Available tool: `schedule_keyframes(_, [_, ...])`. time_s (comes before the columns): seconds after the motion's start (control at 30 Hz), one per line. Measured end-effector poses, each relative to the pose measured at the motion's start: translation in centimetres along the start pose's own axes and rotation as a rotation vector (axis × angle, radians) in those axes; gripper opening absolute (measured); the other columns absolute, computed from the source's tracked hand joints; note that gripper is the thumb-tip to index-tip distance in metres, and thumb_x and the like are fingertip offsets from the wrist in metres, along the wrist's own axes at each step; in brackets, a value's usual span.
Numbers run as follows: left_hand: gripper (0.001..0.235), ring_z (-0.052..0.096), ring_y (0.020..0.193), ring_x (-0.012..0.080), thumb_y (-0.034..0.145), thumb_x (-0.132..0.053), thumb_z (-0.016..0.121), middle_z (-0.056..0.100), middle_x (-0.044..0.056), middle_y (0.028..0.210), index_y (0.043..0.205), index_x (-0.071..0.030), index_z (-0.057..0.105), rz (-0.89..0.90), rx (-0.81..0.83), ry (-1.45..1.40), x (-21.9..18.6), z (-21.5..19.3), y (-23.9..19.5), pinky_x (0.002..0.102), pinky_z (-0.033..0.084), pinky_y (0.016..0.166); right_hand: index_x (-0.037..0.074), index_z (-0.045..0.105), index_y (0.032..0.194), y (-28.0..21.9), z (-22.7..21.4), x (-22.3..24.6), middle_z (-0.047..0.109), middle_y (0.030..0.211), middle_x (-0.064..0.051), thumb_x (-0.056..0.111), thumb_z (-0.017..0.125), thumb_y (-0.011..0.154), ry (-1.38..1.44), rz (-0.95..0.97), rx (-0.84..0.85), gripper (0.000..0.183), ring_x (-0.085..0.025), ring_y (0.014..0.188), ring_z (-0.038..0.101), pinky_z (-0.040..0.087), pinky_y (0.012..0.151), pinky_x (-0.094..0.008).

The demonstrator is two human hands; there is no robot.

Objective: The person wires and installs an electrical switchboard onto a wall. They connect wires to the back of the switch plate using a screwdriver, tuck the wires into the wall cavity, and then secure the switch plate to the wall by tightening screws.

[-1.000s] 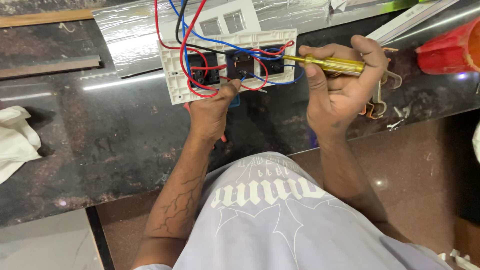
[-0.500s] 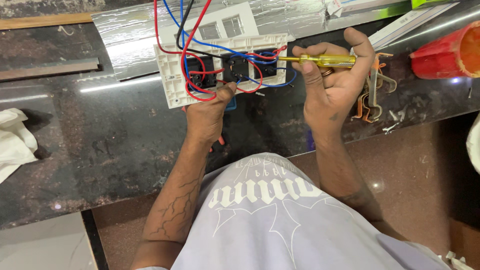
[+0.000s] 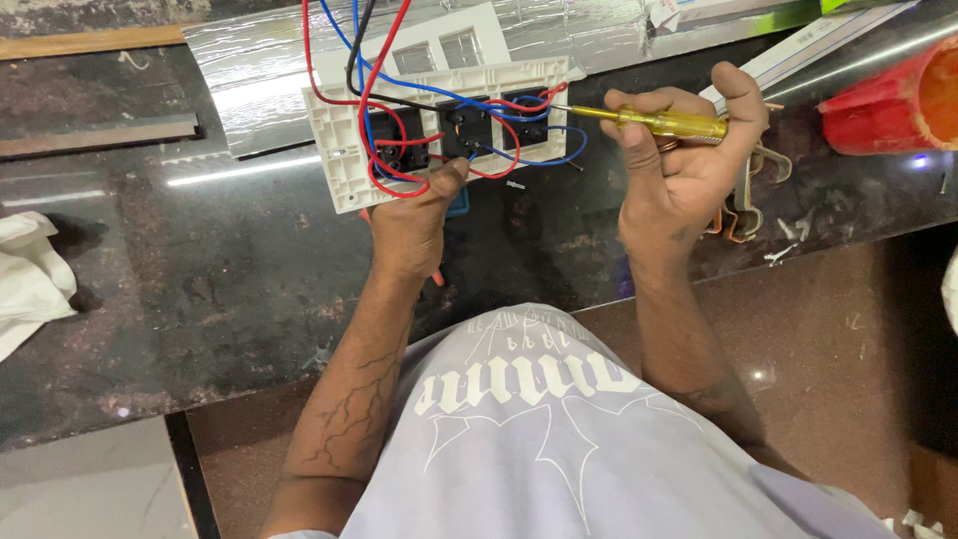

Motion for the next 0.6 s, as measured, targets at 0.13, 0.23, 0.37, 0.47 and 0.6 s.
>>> schedule_keyframes(0.13, [0.007,0.052,0.075,0.0043,0.093,-0.002,0.078,0.062,-0.005,0.086,0.098,0.0,0.073,-0.006,0.013,0.028,0.1,0.0,0.0,0.022,0.044,0.065,0.008,0.026,0.152,-0.2,0.3,-0.1,0.066,0.116,-0.015,0.012,0.072,0.11,0.019,0.006,0.002,0.063,-0.025,0.114,0.073,0.065,0.1,-0.034])
schedule_keyframes(0.23, [0.01,0.055,0.078,0.0043,0.093,-0.004,0.076,0.065,-0.005,0.089,0.101,-0.002,0.073,0.003,0.055,-0.002,-0.1,0.0,0.0,0.022,0.046,0.069,0.008,0.025,0.152,-0.1,0.5,-0.2,0.065,0.117,-0.015,0.009,0.072,0.111,0.031,0.014,0.011,0.062,-0.025,0.115,0.072,0.064,0.101,-0.034])
schedule_keyframes(0.37, [0.008,0.052,0.075,0.0051,0.093,-0.005,0.077,0.063,-0.005,0.086,0.099,-0.002,0.072,-0.025,0.06,-0.022,0.1,-0.1,0.0,0.023,0.044,0.066,0.007,0.026,0.151,0.0,0.4,-0.5,0.065,0.116,-0.014,0.01,0.071,0.111,0.014,0.025,0.021,0.061,-0.025,0.115,0.072,0.064,0.101,-0.033])
schedule_keyframes(0.47, [0.007,0.05,0.075,0.0059,0.095,-0.005,0.078,0.061,-0.005,0.085,0.097,-0.002,0.072,-0.031,0.063,-0.006,0.2,-0.2,0.0,0.024,0.042,0.065,0.007,0.026,0.151,-0.2,0.1,-1.0,0.064,0.116,-0.014,0.009,0.072,0.114,0.017,0.008,0.035,0.058,-0.025,0.115,0.071,0.064,0.103,-0.033])
schedule_keyframes(0.6, [0.007,0.058,0.078,0.0067,0.092,-0.003,0.077,0.067,-0.003,0.089,0.098,-0.001,0.073,0.012,0.045,0.005,0.0,-0.1,0.0,0.024,0.049,0.07,0.006,0.026,0.152,-0.2,0.2,-0.9,0.063,0.117,-0.014,0.008,0.072,0.119,0.031,-0.011,0.057,0.057,-0.025,0.116,0.069,0.064,0.105,-0.034])
Point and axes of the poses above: each hand's wrist, its own y-axis towards the middle knuckle, its own z-axis out of the palm, x = y × z, the point moved 3 cm from there along y, towards the middle knuckle
